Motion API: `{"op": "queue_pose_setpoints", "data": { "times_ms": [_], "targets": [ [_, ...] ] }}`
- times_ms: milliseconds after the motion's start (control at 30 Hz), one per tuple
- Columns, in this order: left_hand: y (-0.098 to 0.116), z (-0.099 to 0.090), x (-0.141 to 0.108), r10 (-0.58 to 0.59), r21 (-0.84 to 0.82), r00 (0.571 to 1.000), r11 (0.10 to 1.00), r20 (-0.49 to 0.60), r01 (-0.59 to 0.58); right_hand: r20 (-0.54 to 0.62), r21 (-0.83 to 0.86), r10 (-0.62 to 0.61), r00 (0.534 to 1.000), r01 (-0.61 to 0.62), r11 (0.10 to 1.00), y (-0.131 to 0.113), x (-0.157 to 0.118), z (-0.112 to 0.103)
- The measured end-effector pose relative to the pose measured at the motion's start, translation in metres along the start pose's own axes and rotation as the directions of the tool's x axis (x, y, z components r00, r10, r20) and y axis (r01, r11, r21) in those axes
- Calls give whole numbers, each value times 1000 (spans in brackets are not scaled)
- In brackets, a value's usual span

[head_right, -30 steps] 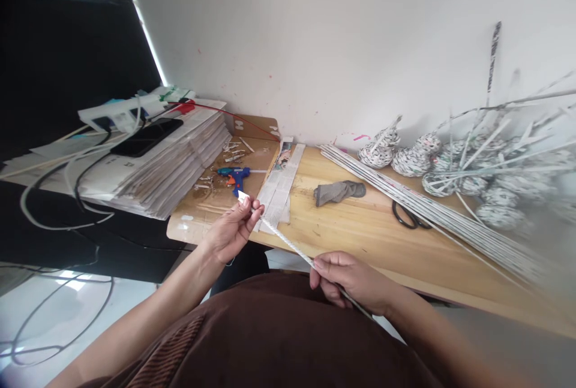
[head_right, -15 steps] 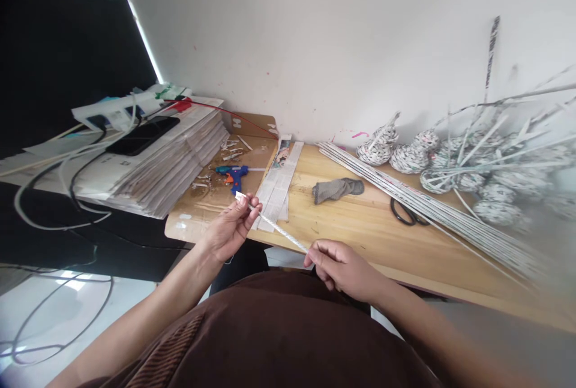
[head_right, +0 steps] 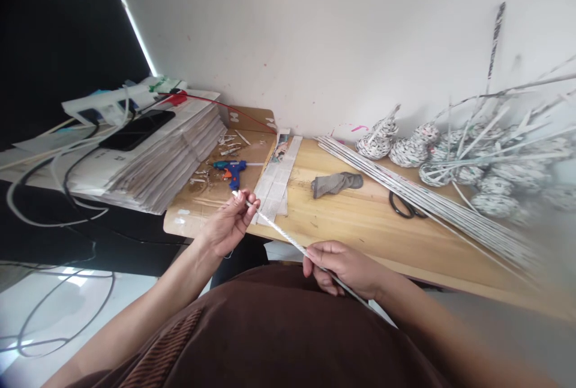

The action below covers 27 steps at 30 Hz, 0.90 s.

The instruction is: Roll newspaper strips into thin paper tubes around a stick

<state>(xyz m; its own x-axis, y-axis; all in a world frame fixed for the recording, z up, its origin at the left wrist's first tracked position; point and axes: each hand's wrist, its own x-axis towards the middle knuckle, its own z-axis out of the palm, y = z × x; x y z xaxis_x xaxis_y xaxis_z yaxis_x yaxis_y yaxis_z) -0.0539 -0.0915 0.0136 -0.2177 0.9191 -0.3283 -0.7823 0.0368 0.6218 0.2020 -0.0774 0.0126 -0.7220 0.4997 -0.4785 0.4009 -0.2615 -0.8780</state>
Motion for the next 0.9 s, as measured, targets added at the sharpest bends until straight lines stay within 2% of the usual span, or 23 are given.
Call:
{"op": "queue_pose_setpoints", "data": {
  "times_ms": [33,167,200,300,333,400,467,500,567,633,700,733,800,900],
  "targets": [
    [0,1,-1,1,-2,1000,1000,1,-1,12,24,2,1000,-3,1000,0,1,0],
    [0,1,-2,-7,4,1000,1000,5,7,-192,-142,-138,972,111,984,-2,5,3],
    [0,1,-1,-12,5,1000,1000,7,12,-192,-117,-140,971,119,986,-2,6,3],
    [0,-3,1,-21,14,1000,1000,23,20,-67,62,-68,995,72,995,-3,7,5],
    [0,-3,2,-19,20,999,1000,26,18,-63,45,-73,995,76,996,-4,7,5],
    [-1,-4,3,-2,25,1000,1000,18,1,-161,-170,-174,972,146,975,-6,7,6],
    [-2,-4,4,21,17,1000,1000,6,-21,-256,-418,-313,915,187,889,-8,7,7],
    [-2,-3,4,31,11,1000,999,0,-31,-268,-461,-333,904,183,868,-8,7,8],
    [-2,-2,4,42,2,999,999,-4,-42,-210,-339,-238,948,157,927,-9,8,7],
    [0,-1,4,47,-2,999,999,-2,-47,-61,-59,-91,994,87,994,-8,9,4],
    [3,0,4,53,-7,999,999,-5,-53,61,157,-32,998,22,987,-8,9,2],
    [4,1,4,56,-7,998,998,-8,-56,85,205,-26,996,8,979,-7,10,0],
    [6,1,4,59,-3,998,998,-10,-59,89,209,-13,996,-6,978,-7,10,-2],
    [8,1,3,66,13,998,998,2,-66,40,115,16,999,-20,993,-6,12,-3]
  ]
}}
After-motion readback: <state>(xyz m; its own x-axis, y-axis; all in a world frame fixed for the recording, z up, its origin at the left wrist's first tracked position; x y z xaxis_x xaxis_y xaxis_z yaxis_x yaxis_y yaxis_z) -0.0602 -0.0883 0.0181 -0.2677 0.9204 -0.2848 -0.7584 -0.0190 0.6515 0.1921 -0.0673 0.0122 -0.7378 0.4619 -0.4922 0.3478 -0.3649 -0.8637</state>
